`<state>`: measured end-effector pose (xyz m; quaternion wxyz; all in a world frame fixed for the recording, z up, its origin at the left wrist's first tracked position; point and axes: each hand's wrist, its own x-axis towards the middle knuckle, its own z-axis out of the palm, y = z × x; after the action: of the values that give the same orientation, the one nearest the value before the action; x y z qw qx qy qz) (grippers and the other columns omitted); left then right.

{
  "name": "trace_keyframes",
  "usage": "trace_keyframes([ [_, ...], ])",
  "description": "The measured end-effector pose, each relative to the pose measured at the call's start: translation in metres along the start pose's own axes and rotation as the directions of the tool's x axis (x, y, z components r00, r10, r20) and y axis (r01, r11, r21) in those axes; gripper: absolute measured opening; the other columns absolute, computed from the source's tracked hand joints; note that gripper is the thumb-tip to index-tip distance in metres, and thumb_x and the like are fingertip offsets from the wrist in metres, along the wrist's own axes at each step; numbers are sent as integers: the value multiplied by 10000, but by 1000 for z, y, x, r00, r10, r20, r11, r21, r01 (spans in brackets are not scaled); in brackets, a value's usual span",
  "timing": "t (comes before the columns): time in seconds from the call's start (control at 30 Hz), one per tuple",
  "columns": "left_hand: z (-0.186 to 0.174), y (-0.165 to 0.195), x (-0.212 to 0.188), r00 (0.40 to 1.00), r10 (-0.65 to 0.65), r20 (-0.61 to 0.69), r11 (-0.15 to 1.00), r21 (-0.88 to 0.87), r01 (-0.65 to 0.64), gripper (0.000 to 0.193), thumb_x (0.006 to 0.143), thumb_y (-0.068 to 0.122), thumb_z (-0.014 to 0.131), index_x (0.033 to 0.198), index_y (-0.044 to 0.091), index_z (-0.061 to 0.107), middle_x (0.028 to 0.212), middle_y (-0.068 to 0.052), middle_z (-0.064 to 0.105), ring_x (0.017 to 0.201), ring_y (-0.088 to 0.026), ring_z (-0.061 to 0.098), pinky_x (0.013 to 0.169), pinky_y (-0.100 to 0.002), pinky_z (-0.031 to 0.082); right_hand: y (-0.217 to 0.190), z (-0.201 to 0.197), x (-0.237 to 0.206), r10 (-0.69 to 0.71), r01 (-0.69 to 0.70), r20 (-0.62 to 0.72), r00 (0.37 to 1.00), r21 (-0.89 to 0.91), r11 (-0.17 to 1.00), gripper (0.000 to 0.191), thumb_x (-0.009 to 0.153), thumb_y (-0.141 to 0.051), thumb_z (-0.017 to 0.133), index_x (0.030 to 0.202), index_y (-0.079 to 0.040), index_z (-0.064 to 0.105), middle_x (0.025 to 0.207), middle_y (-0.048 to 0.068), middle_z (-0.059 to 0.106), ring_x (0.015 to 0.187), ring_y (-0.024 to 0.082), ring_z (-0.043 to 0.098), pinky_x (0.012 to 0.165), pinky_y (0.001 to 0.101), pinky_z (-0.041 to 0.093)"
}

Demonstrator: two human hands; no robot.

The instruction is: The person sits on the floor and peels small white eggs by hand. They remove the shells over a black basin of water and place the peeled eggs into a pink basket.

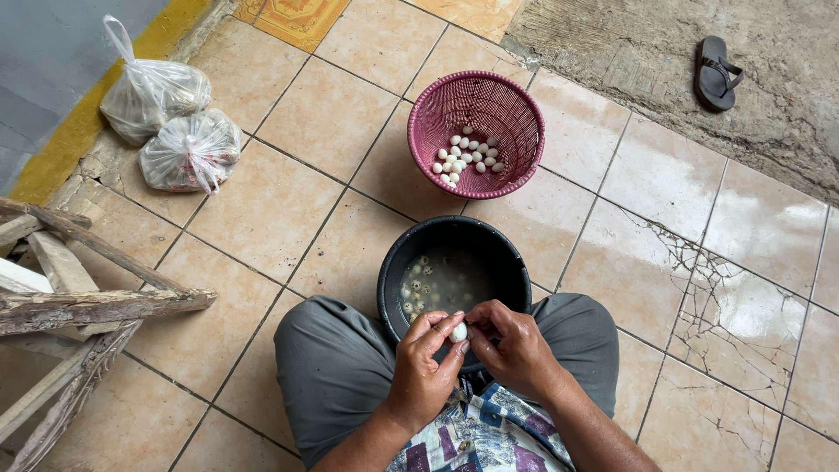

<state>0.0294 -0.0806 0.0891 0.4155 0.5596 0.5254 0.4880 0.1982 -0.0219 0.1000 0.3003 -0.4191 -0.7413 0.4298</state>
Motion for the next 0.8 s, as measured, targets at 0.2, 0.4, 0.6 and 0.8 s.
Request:
trace_keyframes([
  [0.2, 0, -5, -1, 998, -48, 35, 982, -181, 54, 366, 941, -32, 682, 1306, -27, 650, 1233, -131, 653, 1088, -188, 709, 890, -265, 627, 4, 4, -1, 62, -63, -20, 998, -13, 998, 141, 890, -43, 707, 999, -4, 628, 810, 93, 706, 674, 153, 732, 546, 296, 572],
  [0.4, 5, -18, -6, 983, -168, 73, 937, -296, 183, 355, 947, -29, 662, 1301, -29, 632, 1223, -126, 666, 1050, -164, 717, 860, -270, 632, 16, 6, -8, 126, -126, -8, 992, 42, 991, 126, 911, -47, 684, 1001, -19, 600, 800, 56, 669, 663, 94, 649, 537, 269, 521],
  [0.6, -2, -36, -1, 927, -269, 261, 497, -787, 366, 324, 1021, 26, 597, 1340, -26, 594, 1185, -152, 685, 1035, -191, 680, 935, -333, 590, 43, 6, -3, 254, -258, 99, 962, 630, 732, 128, 939, -28, 628, 1033, -33, 541, 908, 2, 624, 770, 51, 607, 651, 239, 522],
  [0.8, -8, -40, 2, 878, -361, 315, 209, -890, 405, 288, 994, 61, 613, 1280, 33, 606, 1179, -132, 680, 1062, -212, 674, 956, -350, 575, 40, 4, 10, 396, -401, -110, 912, -26, 916, 116, 998, -115, 608, 1077, -48, 660, 799, 96, 685, 700, 158, 665, 632, 290, 530],
])
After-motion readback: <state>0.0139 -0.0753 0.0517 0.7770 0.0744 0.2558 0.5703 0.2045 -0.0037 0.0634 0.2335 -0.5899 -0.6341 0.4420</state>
